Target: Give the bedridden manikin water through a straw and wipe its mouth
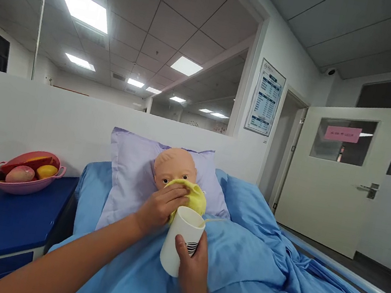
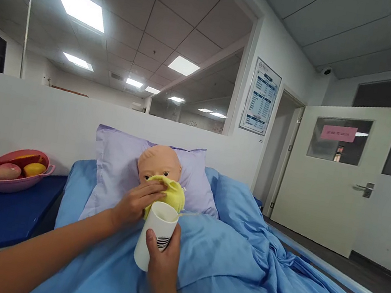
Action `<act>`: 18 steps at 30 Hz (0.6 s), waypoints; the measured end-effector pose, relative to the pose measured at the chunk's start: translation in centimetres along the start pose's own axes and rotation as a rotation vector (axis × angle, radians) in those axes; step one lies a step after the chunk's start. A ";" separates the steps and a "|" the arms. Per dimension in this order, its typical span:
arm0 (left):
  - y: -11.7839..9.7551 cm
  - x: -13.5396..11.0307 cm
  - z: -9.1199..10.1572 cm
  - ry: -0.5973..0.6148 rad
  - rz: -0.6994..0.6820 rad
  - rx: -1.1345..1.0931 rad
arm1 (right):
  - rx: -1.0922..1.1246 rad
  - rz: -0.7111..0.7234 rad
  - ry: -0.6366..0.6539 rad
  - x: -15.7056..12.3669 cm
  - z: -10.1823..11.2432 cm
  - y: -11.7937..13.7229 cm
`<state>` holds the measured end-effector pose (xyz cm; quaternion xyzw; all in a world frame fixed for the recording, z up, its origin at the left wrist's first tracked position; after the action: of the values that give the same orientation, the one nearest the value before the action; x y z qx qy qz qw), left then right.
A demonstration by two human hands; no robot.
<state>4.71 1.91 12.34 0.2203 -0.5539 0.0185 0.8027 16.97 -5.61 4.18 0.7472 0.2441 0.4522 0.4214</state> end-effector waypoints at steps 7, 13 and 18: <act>-0.1 -2.7 0.0 0.138 -0.117 0.180 | 0.021 -0.014 -0.036 0.1 -0.1 0.2; -0.4 -6.7 1.7 0.177 0.072 0.163 | 0.041 -0.060 -0.026 0.1 -0.1 -0.1; -0.4 -3.7 2.3 0.043 0.001 0.053 | 0.021 -0.004 -0.031 -0.1 -0.3 0.3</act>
<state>1.41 1.46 9.57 0.2408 -0.5358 0.0382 0.8084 16.70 -5.73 4.50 0.7581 0.2438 0.4372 0.4180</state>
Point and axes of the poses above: each hand's wrist, its own x-axis towards the middle knuckle, its own z-axis out of the back of the hand, y = z × x, the point moved 1 cm from there along x, towards the middle knuckle, and after that the axes turned 5 degrees about -y, right-handed, at the moved point
